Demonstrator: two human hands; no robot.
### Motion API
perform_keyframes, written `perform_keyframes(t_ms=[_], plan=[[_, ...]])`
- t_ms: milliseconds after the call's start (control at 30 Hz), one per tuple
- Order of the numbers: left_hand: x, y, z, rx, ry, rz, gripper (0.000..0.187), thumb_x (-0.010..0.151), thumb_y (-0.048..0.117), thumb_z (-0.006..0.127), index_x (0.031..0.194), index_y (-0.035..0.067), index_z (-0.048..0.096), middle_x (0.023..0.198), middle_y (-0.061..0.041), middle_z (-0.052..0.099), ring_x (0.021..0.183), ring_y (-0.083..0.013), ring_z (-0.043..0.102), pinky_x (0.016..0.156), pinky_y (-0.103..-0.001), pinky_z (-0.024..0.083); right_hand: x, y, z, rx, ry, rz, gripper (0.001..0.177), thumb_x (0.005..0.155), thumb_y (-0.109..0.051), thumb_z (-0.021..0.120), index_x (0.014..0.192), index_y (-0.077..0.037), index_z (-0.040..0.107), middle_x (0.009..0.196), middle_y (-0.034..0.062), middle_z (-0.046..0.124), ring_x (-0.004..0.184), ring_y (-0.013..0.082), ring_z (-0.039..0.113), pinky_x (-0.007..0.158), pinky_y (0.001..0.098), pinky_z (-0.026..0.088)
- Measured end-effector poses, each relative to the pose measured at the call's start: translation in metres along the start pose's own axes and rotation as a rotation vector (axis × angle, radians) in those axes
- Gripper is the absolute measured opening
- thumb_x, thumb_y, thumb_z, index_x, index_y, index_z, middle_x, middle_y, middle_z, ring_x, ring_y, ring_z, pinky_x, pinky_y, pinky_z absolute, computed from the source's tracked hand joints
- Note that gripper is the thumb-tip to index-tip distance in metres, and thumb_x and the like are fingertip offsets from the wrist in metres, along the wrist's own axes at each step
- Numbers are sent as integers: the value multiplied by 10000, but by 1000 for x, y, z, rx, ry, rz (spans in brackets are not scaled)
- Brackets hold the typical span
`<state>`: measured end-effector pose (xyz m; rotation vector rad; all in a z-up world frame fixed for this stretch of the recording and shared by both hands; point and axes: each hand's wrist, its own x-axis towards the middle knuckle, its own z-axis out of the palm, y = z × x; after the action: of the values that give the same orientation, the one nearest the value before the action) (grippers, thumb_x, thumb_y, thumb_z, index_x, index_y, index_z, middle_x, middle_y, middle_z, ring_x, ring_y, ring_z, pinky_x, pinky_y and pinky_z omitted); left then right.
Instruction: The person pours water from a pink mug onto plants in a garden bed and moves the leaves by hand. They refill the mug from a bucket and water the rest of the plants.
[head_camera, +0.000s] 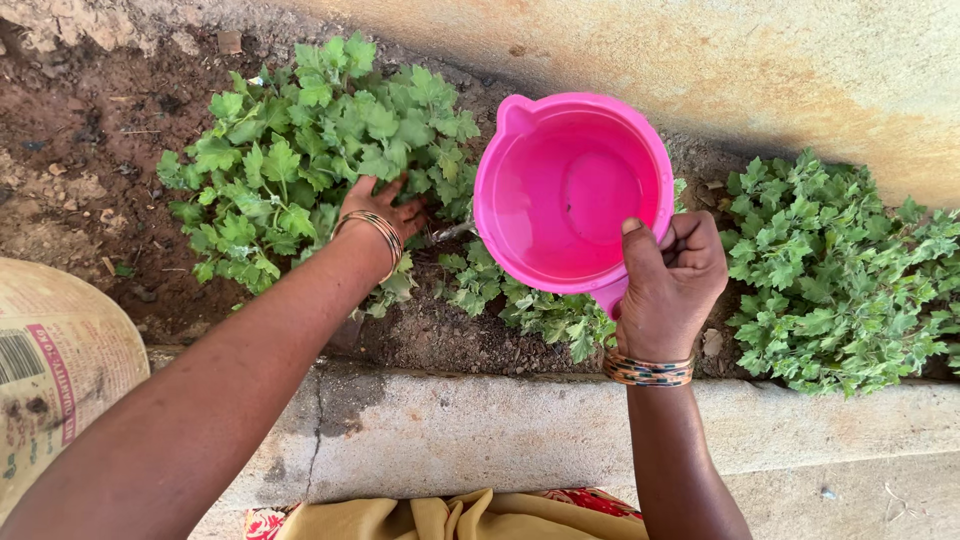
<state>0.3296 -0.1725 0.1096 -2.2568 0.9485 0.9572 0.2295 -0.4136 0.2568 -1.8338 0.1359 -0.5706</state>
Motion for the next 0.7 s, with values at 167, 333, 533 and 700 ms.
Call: perform_keyframes(t_ms=[167, 333, 533, 700], plan=[[12, -3, 14, -24, 44, -38, 845, 971, 486, 579, 1639, 329, 85, 1721, 91, -10, 1574, -208, 41, 1244, -452, 101, -2, 0, -2, -39, -17, -45, 323, 955, 69, 727, 824, -105, 488, 737, -69, 472, 623, 9, 371, 557, 184, 343], [29, -8, 26, -89, 90, -57, 752, 992, 448, 540, 1616, 372, 128, 1713, 118, 10, 1583, -181, 28, 1235, -476, 95, -5, -6, -1, -4, -22, -33, 310, 962, 65, 719, 835, -105, 493, 742, -68, 489, 627, 6, 388, 560, 180, 347], [18, -15, 17, -47, 95, -54, 621, 1031, 388, 497, 1591, 371, 231, 1703, 118, 121, 1580, -178, 90, 1177, -727, -113, -6, -10, 1, 32, -39, -50, 296, 965, 62, 723, 847, -102, 507, 746, -63, 496, 632, 6, 397, 573, 179, 359], [-6, -19, -1, -200, -8, 11, 776, 977, 316, 613, 1630, 350, 195, 1651, 68, 325, 1532, -209, 290, 1166, -737, -109, -11, -13, 4, 4, -42, -37, 297, 968, 51, 734, 848, -99, 509, 751, -65, 487, 643, 5, 387, 580, 178, 351]])
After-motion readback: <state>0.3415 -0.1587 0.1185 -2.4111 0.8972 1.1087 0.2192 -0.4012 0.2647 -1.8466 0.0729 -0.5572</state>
